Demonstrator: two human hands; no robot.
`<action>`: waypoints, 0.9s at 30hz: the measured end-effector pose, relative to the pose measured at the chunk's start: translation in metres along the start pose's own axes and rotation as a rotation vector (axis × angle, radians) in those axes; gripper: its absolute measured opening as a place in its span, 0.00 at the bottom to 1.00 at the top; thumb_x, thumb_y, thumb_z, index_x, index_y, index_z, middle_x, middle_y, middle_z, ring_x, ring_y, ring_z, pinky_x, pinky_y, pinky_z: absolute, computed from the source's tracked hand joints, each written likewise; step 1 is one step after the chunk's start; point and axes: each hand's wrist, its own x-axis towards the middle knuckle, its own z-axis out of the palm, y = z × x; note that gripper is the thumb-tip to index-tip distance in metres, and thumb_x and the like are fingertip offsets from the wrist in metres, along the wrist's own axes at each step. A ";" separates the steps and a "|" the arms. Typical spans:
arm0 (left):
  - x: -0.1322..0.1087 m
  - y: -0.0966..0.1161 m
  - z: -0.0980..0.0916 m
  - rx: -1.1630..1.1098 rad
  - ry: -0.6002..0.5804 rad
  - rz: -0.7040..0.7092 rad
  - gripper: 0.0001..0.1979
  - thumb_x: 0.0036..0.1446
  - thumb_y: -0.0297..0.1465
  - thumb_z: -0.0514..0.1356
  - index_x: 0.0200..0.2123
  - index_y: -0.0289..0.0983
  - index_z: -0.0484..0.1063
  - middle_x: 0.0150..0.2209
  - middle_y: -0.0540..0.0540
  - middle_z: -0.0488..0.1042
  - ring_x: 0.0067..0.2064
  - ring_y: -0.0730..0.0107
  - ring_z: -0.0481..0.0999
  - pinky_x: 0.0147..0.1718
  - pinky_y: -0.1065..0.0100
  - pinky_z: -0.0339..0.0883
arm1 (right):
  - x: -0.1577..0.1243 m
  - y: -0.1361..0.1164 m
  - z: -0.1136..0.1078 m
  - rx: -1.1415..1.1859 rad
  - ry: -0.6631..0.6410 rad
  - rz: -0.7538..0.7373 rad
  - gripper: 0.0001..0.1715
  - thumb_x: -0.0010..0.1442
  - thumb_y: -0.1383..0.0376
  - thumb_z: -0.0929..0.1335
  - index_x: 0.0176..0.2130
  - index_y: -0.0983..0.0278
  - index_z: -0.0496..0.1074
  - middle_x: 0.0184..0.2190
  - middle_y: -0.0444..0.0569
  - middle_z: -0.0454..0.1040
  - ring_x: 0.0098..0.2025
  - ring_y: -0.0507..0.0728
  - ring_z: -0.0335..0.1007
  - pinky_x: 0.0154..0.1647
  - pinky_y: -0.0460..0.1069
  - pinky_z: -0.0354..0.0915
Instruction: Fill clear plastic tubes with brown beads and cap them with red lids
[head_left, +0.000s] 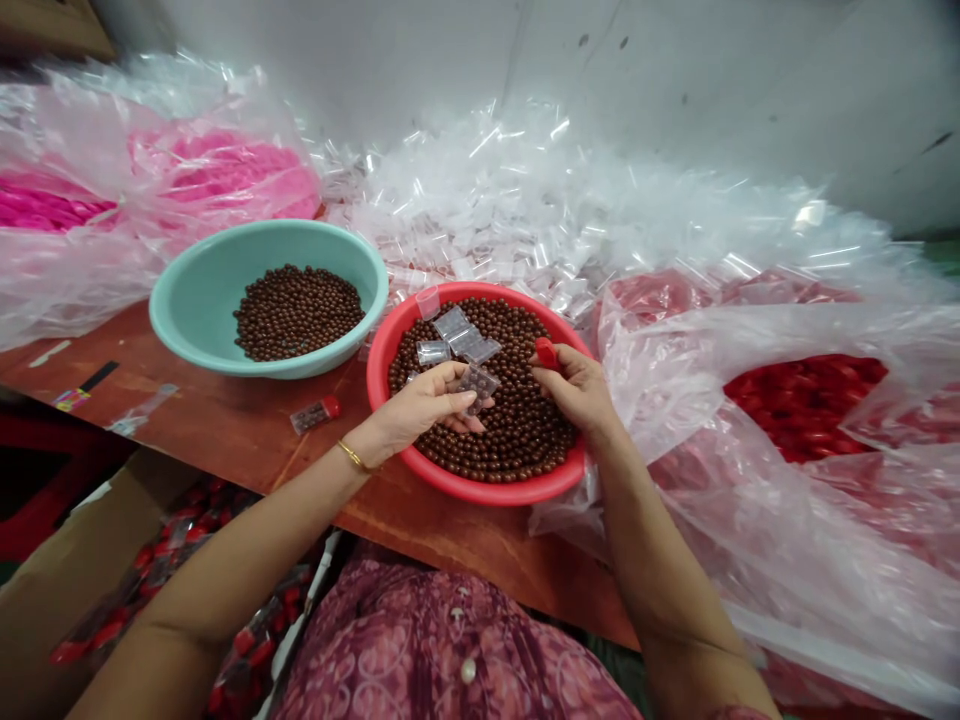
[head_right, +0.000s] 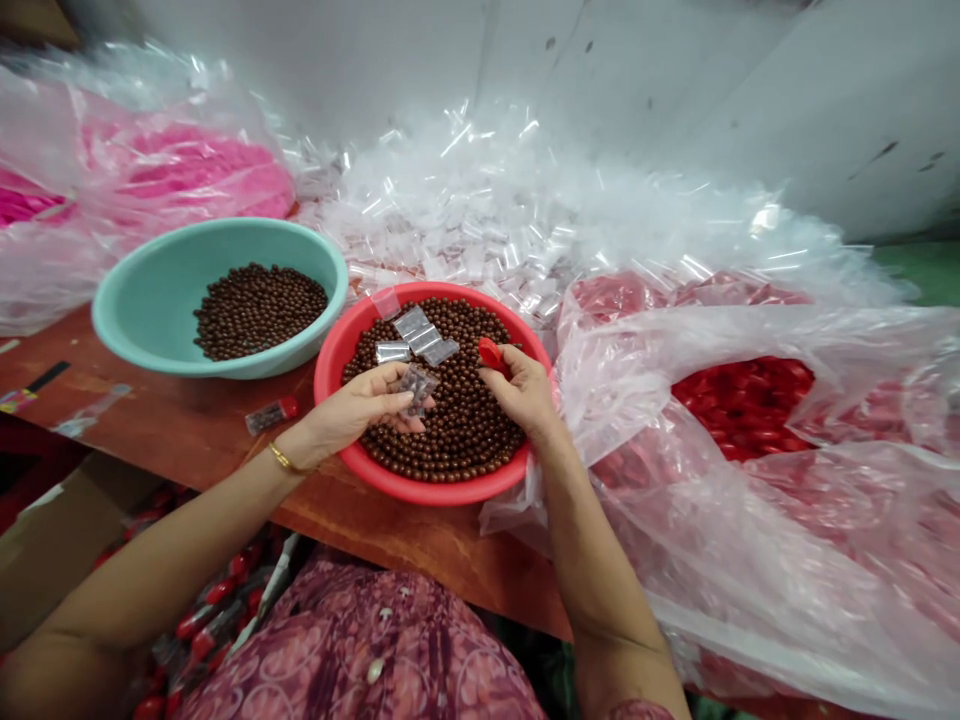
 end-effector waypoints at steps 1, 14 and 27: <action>0.000 0.000 -0.001 -0.001 -0.017 -0.012 0.18 0.50 0.36 0.63 0.42 0.34 0.65 0.38 0.45 0.75 0.28 0.77 0.75 0.28 0.74 0.67 | -0.002 -0.005 -0.001 0.066 -0.032 0.004 0.10 0.47 0.60 0.66 0.30 0.62 0.67 0.22 0.40 0.64 0.21 0.49 0.56 0.23 0.46 0.55; -0.003 0.005 0.003 0.008 -0.135 0.004 0.15 0.48 0.33 0.63 0.38 0.32 0.68 0.34 0.48 0.70 0.29 0.78 0.69 0.24 0.75 0.70 | -0.008 -0.048 0.014 0.194 -0.460 -0.209 0.21 0.44 0.57 0.75 0.33 0.64 0.67 0.22 0.38 0.57 0.25 0.47 0.54 0.27 0.45 0.56; -0.001 0.002 -0.001 -0.070 -0.097 0.039 0.15 0.48 0.34 0.64 0.39 0.34 0.68 0.35 0.48 0.70 0.32 0.77 0.69 0.26 0.76 0.70 | -0.007 -0.039 0.015 0.203 -0.412 -0.190 0.22 0.45 0.53 0.74 0.23 0.63 0.62 0.21 0.40 0.61 0.24 0.48 0.56 0.25 0.45 0.56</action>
